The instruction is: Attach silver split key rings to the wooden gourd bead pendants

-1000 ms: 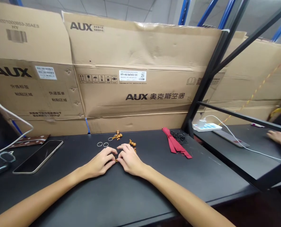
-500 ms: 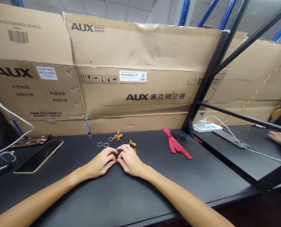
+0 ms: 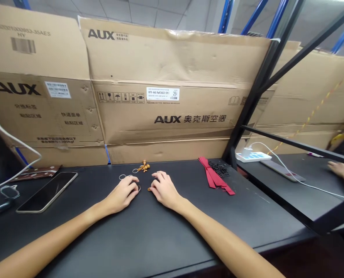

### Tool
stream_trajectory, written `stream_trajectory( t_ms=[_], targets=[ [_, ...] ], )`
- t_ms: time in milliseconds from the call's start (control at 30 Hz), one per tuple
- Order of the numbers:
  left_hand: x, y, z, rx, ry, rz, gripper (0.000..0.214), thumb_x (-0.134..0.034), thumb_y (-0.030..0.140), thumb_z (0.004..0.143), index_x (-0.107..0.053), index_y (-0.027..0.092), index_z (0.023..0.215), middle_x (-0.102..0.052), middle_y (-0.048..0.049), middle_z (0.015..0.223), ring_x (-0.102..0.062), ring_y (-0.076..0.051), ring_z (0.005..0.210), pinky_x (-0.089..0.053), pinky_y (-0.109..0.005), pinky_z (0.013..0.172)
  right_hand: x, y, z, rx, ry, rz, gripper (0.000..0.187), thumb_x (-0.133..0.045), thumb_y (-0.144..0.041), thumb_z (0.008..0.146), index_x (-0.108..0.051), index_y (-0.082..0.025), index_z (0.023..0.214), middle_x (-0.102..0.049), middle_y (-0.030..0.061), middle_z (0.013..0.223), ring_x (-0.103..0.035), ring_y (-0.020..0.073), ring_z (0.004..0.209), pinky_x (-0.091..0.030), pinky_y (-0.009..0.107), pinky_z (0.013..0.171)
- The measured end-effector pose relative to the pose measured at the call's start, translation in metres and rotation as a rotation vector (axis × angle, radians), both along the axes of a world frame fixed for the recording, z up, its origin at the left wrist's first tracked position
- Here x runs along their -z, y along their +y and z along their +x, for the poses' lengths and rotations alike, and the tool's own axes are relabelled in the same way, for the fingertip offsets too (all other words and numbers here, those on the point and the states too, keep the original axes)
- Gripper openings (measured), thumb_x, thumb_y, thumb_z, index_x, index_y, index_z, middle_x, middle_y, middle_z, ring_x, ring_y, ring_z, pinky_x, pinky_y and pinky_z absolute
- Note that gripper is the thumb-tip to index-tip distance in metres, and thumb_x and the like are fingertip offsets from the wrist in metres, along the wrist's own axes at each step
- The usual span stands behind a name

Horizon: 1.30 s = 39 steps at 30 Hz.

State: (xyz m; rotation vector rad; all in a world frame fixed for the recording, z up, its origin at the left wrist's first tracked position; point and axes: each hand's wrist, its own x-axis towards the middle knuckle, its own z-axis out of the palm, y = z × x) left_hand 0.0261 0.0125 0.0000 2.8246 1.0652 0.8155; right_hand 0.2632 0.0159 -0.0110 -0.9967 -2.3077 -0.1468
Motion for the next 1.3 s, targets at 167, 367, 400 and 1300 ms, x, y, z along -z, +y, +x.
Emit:
stream_trajectory(
  t_ms=[167, 367, 400, 1300],
  targets=[
    [0.005, 0.021, -0.01, -0.236, 0.019, 0.042, 0.015, -0.047, 0.024, 0.092, -0.06, 0.018, 0.095, -0.057, -0.0099, 0.111, -0.054, -0.026, 0.104, -0.044, -0.043, 0.089, 0.002, 0.018, 0.009, 0.113, -0.053, 0.091, 0.014, -0.06, -0.032, 0.089, -0.063, -0.018, 0.09, -0.056, 0.0139, 0.119, -0.044, 0.0299, 0.116, -0.044, 0.046, 0.091],
    [0.008, 0.037, -0.011, -0.262, 0.128, -0.06, 0.052, -0.044, 0.049, 0.092, -0.045, 0.02, 0.135, -0.046, -0.0128, 0.142, -0.038, -0.032, 0.132, -0.029, -0.051, 0.106, 0.006, 0.021, 0.006, 0.17, -0.015, 0.064, 0.017, -0.058, -0.035, 0.09, -0.063, -0.019, 0.093, -0.057, 0.0128, 0.117, -0.046, 0.0282, 0.113, -0.044, 0.043, 0.089],
    [0.008, 0.038, -0.012, -0.254, 0.137, -0.073, 0.055, -0.044, 0.051, 0.091, -0.044, 0.019, 0.136, -0.046, -0.0135, 0.142, -0.038, -0.033, 0.133, -0.027, -0.052, 0.107, 0.005, 0.019, 0.005, 0.163, -0.013, 0.057, 0.016, -0.058, -0.034, 0.09, -0.063, -0.019, 0.093, -0.057, 0.0127, 0.117, -0.046, 0.0281, 0.114, -0.044, 0.043, 0.089],
    [-0.014, -0.039, 0.016, 0.342, 0.065, 0.011, 0.021, -0.055, 0.023, 0.086, -0.059, 0.019, 0.106, -0.066, -0.0071, 0.092, -0.055, -0.022, 0.09, -0.042, -0.036, 0.082, -0.012, -0.016, 0.001, -0.272, 0.008, -0.155, 0.025, -0.056, -0.007, 0.073, -0.069, -0.024, 0.086, -0.048, 0.0046, 0.136, -0.033, 0.0287, 0.13, -0.034, 0.053, 0.105]
  ],
)
